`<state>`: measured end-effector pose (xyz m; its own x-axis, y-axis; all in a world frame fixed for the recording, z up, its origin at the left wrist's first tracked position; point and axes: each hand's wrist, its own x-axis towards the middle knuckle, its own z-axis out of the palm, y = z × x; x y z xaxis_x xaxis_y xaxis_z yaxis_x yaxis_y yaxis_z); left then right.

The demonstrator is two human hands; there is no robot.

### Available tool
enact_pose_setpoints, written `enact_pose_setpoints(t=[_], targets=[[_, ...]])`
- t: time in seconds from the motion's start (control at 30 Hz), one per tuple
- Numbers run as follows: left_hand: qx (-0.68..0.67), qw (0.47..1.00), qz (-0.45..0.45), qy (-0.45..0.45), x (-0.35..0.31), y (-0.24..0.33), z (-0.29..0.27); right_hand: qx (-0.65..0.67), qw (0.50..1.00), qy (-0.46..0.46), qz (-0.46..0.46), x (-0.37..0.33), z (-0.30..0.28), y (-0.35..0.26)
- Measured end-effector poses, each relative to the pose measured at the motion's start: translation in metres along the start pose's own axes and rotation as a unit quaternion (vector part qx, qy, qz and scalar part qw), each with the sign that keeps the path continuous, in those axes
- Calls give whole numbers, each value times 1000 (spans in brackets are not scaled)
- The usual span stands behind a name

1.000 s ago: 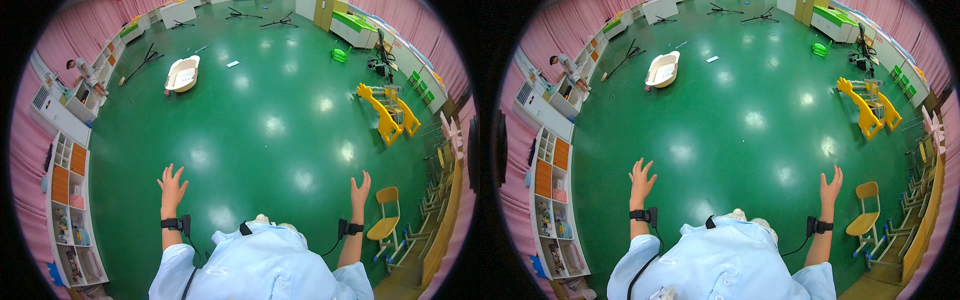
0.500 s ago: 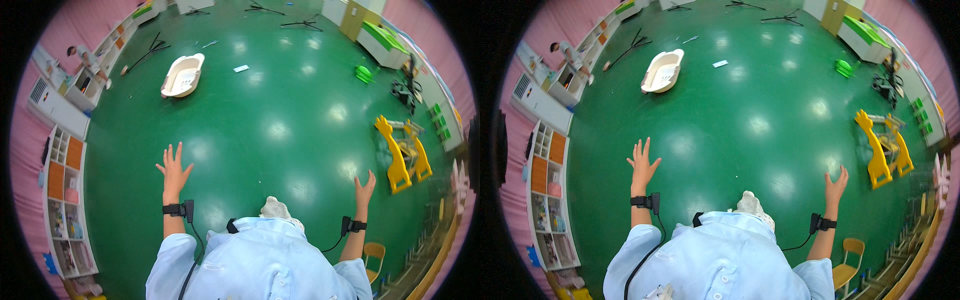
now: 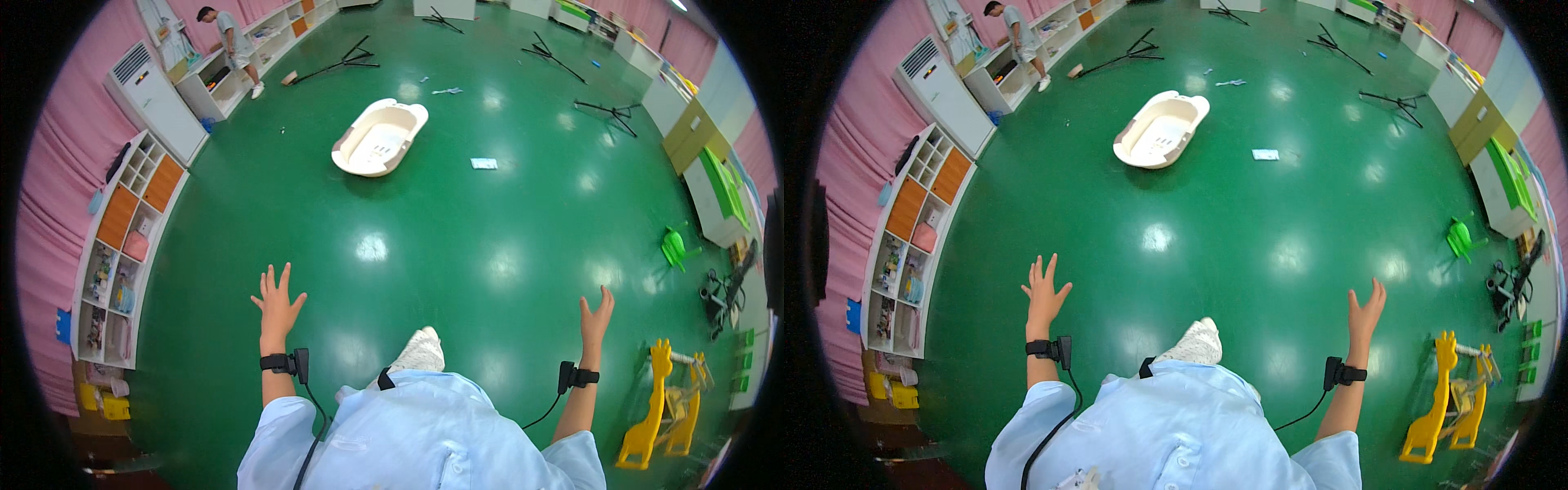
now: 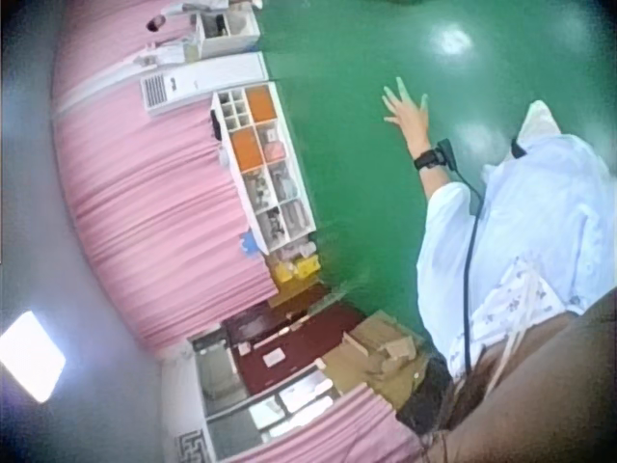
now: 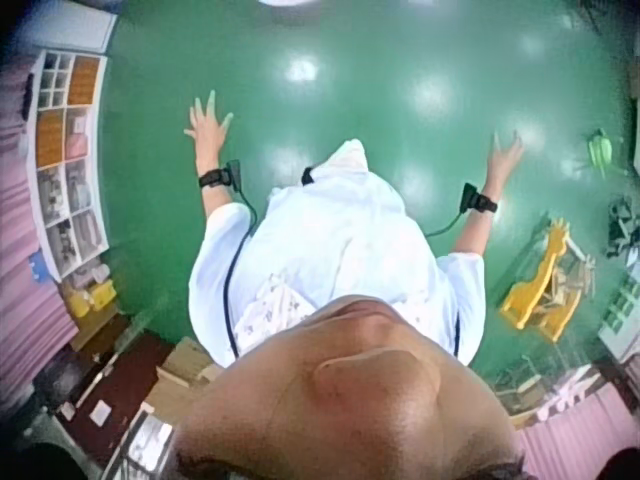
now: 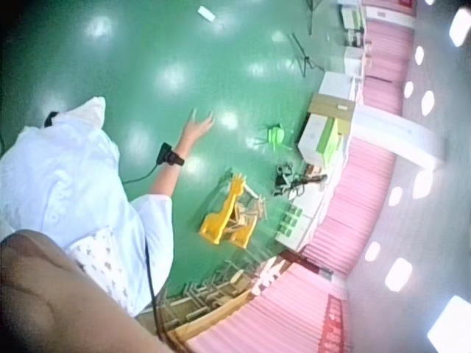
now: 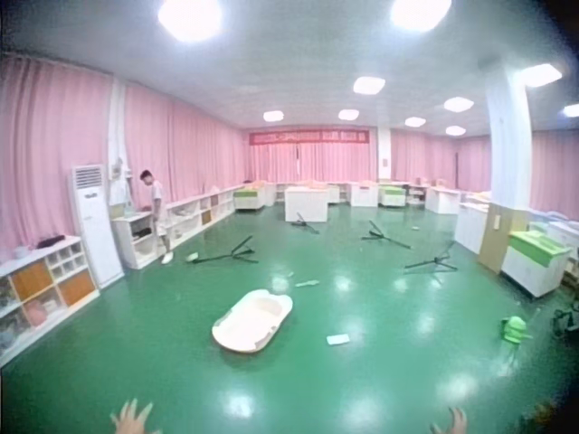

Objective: The person picks up a toy block and puts it in a cardboard box, then gathers several toy spoons into a cup and moves to a table to place colored pencils into a container.

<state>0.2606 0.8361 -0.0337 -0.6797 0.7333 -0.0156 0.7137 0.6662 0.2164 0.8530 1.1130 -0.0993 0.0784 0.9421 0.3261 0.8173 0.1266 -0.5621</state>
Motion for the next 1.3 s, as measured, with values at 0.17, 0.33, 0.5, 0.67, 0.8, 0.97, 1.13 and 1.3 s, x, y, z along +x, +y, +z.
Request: enact_pose_setpoints(t=[0.17,0.33,0.5,0.67,0.8,0.97,1.13,1.3], targets=[[1,999,-35,36,98,24,-22,23,998,-50,-37,108,87,-65],[-3,996,-77,45,188,26,-32,35,992,-76,-96,217,171,-127],[1,988,-147,50,260,12,-19,46,977,-98,-183,327,287,-188],[-8,965,-257,53,312,-16,-29,93,952,-186,-224,402,410,-307],[5,946,-318,60,351,-44,-31,101,929,-242,-259,435,509,-404],[5,929,-367,47,410,-109,-25,129,902,-283,-301,437,634,-519],[28,934,-356,-1,512,-205,-24,166,883,-277,-340,419,745,-625],[18,974,-223,45,667,-284,-57,141,893,-280,-324,427,812,-711]])
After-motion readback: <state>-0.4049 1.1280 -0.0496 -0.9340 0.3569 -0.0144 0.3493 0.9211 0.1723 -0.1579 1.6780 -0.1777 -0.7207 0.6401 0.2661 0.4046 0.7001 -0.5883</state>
